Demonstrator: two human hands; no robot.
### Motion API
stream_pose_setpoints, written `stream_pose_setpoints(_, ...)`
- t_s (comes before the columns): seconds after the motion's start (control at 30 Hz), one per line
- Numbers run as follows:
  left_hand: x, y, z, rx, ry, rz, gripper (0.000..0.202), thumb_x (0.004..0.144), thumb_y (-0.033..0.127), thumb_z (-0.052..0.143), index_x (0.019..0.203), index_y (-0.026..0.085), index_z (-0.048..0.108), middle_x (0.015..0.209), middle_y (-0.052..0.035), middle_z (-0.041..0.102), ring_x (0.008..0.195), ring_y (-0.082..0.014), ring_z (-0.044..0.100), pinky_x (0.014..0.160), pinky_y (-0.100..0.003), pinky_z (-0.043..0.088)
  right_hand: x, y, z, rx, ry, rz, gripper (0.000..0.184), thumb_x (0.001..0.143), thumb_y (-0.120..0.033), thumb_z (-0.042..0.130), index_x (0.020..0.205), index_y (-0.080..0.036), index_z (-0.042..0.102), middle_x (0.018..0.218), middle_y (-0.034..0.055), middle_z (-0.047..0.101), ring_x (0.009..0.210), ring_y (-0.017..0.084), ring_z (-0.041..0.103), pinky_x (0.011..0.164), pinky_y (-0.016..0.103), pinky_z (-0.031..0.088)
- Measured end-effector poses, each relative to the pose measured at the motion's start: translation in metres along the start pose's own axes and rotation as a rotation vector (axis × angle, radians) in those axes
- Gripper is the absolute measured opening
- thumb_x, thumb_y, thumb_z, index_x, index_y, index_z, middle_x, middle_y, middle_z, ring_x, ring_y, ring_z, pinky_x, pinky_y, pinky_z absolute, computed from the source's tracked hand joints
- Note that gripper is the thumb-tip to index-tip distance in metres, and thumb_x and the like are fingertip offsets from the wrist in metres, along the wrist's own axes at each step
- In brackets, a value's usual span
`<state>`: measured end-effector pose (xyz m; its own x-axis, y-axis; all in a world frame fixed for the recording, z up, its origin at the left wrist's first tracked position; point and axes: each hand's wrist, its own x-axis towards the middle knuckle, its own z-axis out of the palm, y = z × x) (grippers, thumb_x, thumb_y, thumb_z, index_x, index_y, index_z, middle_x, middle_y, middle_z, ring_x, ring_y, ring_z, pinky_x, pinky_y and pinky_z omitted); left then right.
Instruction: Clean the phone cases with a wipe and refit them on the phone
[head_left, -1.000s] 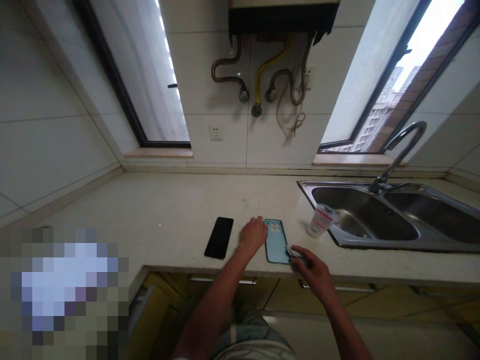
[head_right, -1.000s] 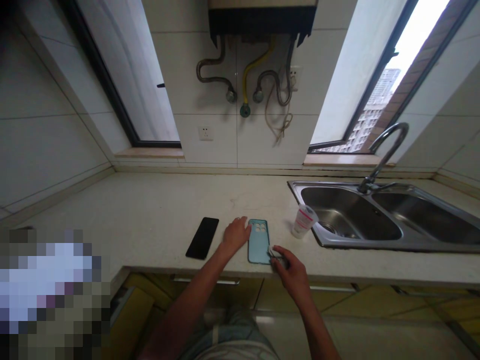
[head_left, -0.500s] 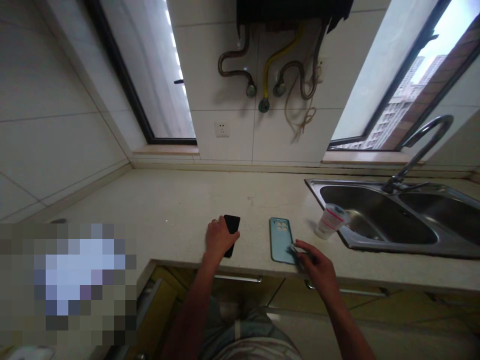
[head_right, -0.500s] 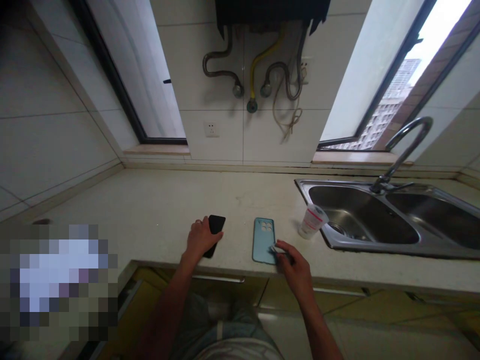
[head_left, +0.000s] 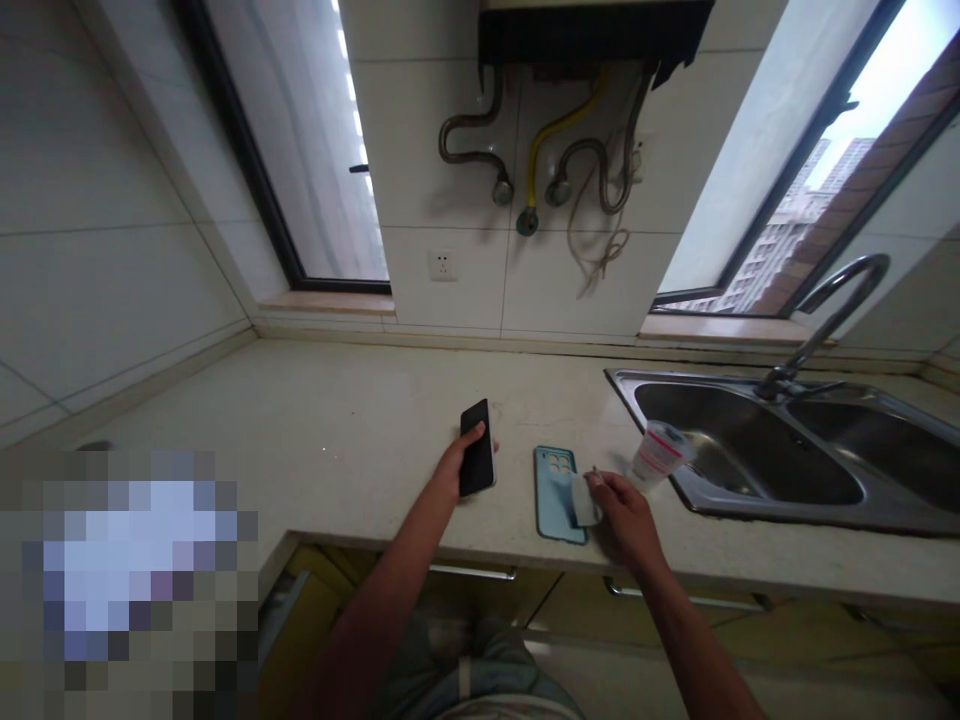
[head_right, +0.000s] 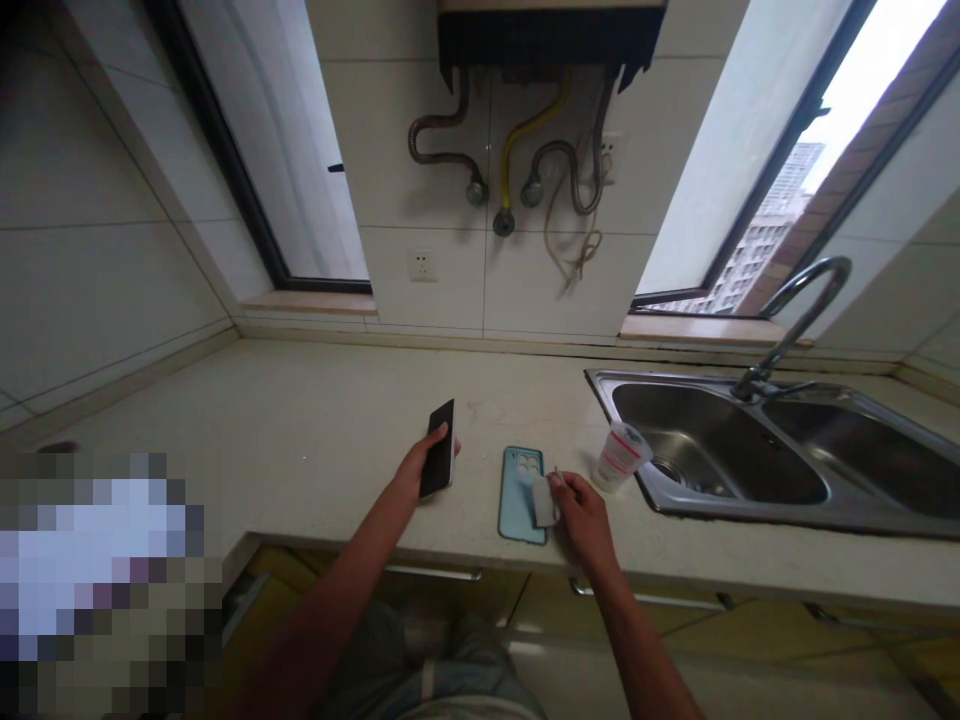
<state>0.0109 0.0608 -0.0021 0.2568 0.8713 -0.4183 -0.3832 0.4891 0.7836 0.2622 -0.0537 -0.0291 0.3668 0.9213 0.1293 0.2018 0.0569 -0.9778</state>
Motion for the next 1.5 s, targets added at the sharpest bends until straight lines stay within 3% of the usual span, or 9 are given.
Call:
stream_pose_setpoints(0.17, 0.027, -0.001, 0.019, -0.217, -0.206, -0.075, 0.023, 0.078, 0.021, 0.065, 0.098, 0.01, 0.064, 0.099, -0.0154, 0.073, 0.093, -0.0209, 0.071, 0.089, -0.032, 0.055, 0.019, -0.002, 0.025, 0.037, -0.164, -0.006, 0.047, 0.081, -0.064, 0.062, 0.08, -0.018, 0.067, 0.065, 0.0002, 0.061, 0.059, 0.016, 0.053, 0.052, 0.026, 0.041)
stream_pose_setpoints(0.4, 0.052, 0.008, 0.012, -0.28, -0.28, -0.16, 0.032, 0.084, 0.04, 0.058, 0.097, 0.011, 0.064, 0.086, -0.0133, 0.072, 0.084, -0.0236, 0.071, 0.088, -0.042, 0.055, 0.046, -0.017, 0.047, -0.011, -0.297, -0.117, 0.042, 0.085, -0.059, 0.061, 0.078, -0.018, 0.067, 0.065, -0.0004, 0.06, 0.06, 0.016, 0.051, 0.056, 0.027, 0.04)
stream_pose_setpoints(0.6, 0.047, 0.012, 0.011, -0.286, -0.334, -0.142, 0.047, 0.087, 0.055, 0.051, 0.099, 0.012, 0.064, 0.088, -0.013, 0.072, 0.081, -0.0232, 0.069, 0.086, -0.043, 0.054, 0.102, -0.054, 0.06, -0.08, -0.073, -0.377, 0.034, 0.08, -0.054, 0.068, 0.087, -0.022, 0.076, 0.088, 0.0063, 0.07, 0.083, 0.022, 0.062, 0.073, 0.033, 0.048)
stream_pose_setpoints(0.77, 0.042, 0.013, 0.011, -0.271, -0.498, -0.193, 0.065, 0.086, 0.069, 0.045, 0.107, 0.011, 0.064, 0.091, -0.0153, 0.072, 0.081, -0.0259, 0.069, 0.077, -0.042, 0.055, 0.136, -0.055, 0.096, 0.027, 0.002, -0.322, 0.041, 0.082, -0.057, 0.062, 0.091, -0.017, 0.072, 0.077, 0.005, 0.07, 0.067, 0.019, 0.06, 0.063, 0.031, 0.049)
stream_pose_setpoints(0.93, 0.036, 0.01, 0.016, -0.207, -0.558, -0.252, 0.085, 0.082, 0.083, 0.031, 0.111, 0.01, 0.063, 0.092, -0.0178, 0.071, 0.082, -0.0277, 0.069, 0.075, -0.042, 0.054, 0.131, -0.049, 0.108, 0.02, 0.074, -0.358, 0.035, 0.089, -0.048, 0.055, 0.098, -0.018, 0.069, 0.094, 0.0078, 0.071, 0.083, 0.021, 0.063, 0.076, 0.034, 0.051)
stream_pose_setpoints(1.13, 0.03, 0.001, 0.021, -0.143, -0.625, -0.286, 0.09, 0.079, 0.086, 0.03, 0.118, 0.011, 0.061, 0.095, -0.0181, 0.071, 0.089, -0.0313, 0.069, 0.077, -0.044, 0.053, 0.124, -0.063, 0.096, -0.146, 0.263, -0.687, 0.024, 0.093, -0.036, 0.052, 0.1, -0.022, 0.07, 0.107, 0.0106, 0.069, 0.106, 0.025, 0.062, 0.096, 0.043, 0.049)
stream_pose_setpoints(1.23, 0.026, 0.002, 0.023, -0.082, -0.652, -0.312, 0.093, 0.077, 0.088, 0.027, 0.119, 0.012, 0.06, 0.093, -0.018, 0.071, 0.084, -0.0312, 0.07, 0.07, -0.041, 0.053, 0.124, -0.064, 0.096, -0.192, 0.162, -0.677, 0.026, 0.095, -0.037, 0.052, 0.103, -0.022, 0.071, 0.103, 0.0097, 0.072, 0.098, 0.025, 0.066, 0.09, 0.04, 0.052)
stream_pose_setpoints(1.37, 0.022, 0.006, 0.025, -0.019, -0.625, -0.346, 0.097, 0.076, 0.089, 0.022, 0.121, 0.012, 0.06, 0.091, -0.018, 0.071, 0.077, -0.0301, 0.07, 0.063, -0.037, 0.052, 0.117, -0.061, 0.102, -0.279, -0.145, -0.592, 0.029, 0.097, -0.04, 0.05, 0.105, -0.024, 0.073, 0.1, 0.0064, 0.076, 0.091, 0.023, 0.071, 0.085, 0.036, 0.056)
stream_pose_setpoints(1.5, 0.022, 0.005, 0.026, -0.098, -0.529, -0.35, 0.089, 0.081, 0.084, 0.025, 0.122, 0.013, 0.061, 0.092, -0.0171, 0.071, 0.085, -0.0308, 0.07, 0.073, -0.041, 0.053, 0.107, -0.058, 0.109, -0.399, -0.341, -0.771, 0.028, 0.1, -0.034, 0.047, 0.112, -0.023, 0.071, 0.109, 0.007, 0.075, 0.103, 0.021, 0.07, 0.092, 0.037, 0.056)
